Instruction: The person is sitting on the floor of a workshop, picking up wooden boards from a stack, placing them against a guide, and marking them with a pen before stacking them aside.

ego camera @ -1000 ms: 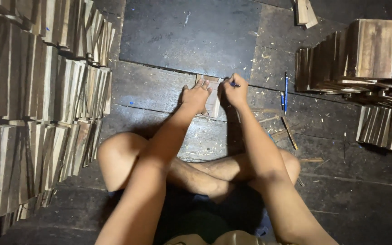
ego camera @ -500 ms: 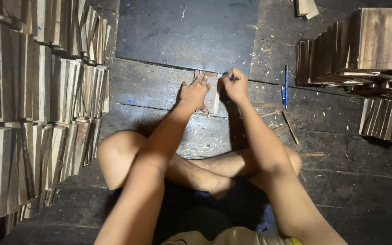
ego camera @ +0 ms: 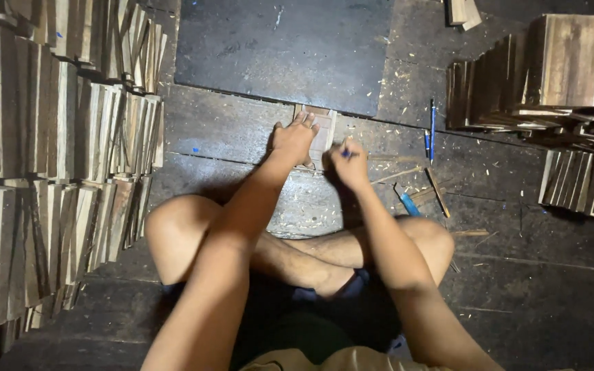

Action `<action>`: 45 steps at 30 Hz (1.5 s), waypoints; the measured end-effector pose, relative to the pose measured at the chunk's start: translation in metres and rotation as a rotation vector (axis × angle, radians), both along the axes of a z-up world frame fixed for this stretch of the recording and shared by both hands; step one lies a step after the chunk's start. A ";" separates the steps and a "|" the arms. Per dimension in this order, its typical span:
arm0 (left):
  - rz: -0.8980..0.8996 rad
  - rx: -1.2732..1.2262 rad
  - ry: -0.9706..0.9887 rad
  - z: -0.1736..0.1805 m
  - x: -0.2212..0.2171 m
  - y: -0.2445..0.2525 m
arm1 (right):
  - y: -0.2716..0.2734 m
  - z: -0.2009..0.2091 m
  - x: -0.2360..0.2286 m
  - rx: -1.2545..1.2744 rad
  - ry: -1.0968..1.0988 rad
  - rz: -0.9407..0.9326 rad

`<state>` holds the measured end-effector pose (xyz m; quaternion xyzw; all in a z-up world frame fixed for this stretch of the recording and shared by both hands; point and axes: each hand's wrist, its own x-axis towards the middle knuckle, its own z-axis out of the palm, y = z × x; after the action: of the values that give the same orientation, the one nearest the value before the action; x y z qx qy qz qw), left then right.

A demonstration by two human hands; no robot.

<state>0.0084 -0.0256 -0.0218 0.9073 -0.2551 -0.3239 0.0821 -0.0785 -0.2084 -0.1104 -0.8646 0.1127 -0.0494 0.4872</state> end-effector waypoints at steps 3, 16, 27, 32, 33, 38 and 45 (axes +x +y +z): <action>0.006 -0.019 -0.019 0.004 0.004 0.001 | -0.014 0.007 0.060 -0.050 -0.010 -0.035; 0.003 -0.038 -0.038 -0.005 0.004 0.003 | 0.014 -0.001 -0.032 -0.031 -0.018 0.038; 0.009 -0.026 -0.033 0.023 0.000 0.005 | -0.032 -0.014 0.110 -0.075 -0.028 -0.083; -0.001 -0.041 -0.042 0.009 0.001 0.006 | -0.001 0.006 0.020 -0.080 -0.008 0.094; -0.003 -0.043 -0.038 0.008 0.001 0.006 | 0.001 0.004 0.007 -0.082 -0.004 0.093; -0.002 -0.037 -0.048 0.011 0.001 0.007 | -0.004 -0.018 0.011 -0.077 0.127 0.084; 0.009 -0.032 -0.038 0.020 0.001 0.009 | -0.026 0.000 0.108 -0.146 -0.128 0.012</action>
<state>0.0090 -0.0162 -0.0016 0.9130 -0.2575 -0.3023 0.0933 0.0291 -0.2340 -0.1107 -0.8935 0.0724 -0.1099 0.4294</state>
